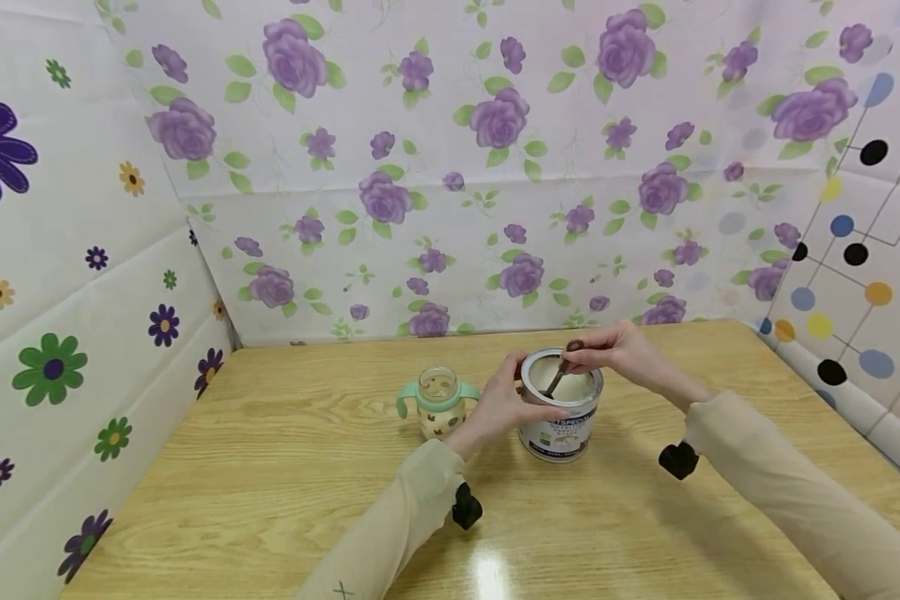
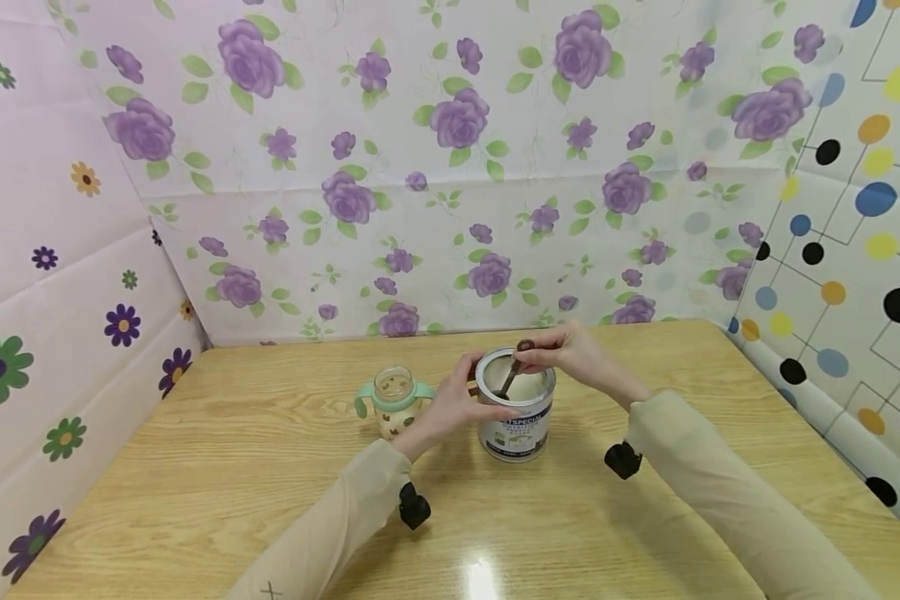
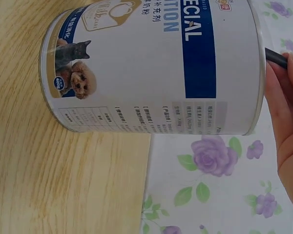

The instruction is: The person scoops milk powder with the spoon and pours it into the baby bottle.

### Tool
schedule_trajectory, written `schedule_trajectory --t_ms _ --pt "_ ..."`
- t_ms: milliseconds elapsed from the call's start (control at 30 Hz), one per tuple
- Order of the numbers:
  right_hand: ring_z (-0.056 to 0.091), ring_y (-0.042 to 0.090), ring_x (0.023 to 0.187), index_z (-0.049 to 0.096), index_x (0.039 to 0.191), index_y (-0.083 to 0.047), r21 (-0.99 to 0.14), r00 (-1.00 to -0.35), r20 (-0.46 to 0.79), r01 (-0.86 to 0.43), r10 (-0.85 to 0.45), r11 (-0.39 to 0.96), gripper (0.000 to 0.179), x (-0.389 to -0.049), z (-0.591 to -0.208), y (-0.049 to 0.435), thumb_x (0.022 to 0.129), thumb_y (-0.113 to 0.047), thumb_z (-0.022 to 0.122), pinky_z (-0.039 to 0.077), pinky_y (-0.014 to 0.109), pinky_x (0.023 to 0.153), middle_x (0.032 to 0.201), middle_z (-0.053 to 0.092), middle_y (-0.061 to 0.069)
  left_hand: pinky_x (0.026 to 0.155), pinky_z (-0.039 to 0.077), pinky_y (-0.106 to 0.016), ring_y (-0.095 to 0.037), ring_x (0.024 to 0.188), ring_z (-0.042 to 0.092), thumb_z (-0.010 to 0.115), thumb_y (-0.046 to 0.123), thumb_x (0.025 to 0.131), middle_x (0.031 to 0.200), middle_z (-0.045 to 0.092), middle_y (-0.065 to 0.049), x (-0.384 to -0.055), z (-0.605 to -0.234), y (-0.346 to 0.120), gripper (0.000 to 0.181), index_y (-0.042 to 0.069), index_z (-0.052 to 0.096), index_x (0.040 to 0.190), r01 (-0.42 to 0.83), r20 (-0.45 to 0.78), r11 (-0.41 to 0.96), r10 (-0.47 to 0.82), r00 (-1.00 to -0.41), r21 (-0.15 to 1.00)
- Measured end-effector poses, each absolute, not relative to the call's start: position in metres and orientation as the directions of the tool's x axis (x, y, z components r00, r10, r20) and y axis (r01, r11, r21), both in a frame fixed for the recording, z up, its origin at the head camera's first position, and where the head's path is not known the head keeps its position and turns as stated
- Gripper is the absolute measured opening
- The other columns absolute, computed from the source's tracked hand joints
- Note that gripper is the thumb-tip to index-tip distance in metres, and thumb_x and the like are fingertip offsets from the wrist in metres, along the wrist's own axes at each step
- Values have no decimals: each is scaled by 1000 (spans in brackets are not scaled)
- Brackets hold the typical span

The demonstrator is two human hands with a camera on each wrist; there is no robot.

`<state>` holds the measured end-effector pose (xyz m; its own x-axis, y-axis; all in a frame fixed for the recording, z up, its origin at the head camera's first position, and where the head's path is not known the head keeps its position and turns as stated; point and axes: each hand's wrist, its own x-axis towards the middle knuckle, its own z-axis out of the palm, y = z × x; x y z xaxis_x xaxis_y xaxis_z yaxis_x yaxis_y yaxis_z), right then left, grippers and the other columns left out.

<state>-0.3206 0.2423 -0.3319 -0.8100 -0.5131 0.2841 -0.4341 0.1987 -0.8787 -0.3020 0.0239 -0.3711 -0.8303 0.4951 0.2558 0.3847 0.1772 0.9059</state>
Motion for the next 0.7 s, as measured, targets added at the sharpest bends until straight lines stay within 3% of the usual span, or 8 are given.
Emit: schedule_trajectory --t_ms 200,467,700 --pt "62 34 79 61 99 17 -894 -812 245 -401 -530 202 25 -325 -336 245 87 -5 60 50 41 69 87 65 19 89 39 -36 -29 112 45 79 14 70 124 44 -14 -306 -375 24 76 1 34 130 388 260 166 503 -824 907" --pt "62 32 79 59 99 19 -916 -831 198 -346 -519 205 29 -325 -336 246 87 -8 61 50 41 70 88 64 21 87 40 -31 -17 108 47 83 26 66 120 47 -2 -324 -399 29 79 12 37 128 403 269 194 486 -832 895" --pt "62 33 79 58 101 19 -929 -856 159 -298 -492 219 33 -324 -334 249 87 -11 61 49 41 70 87 64 21 86 40 -31 -18 107 47 83 30 64 119 47 0 -325 -400 29 80 13 37 128 414 282 199 476 -833 888"
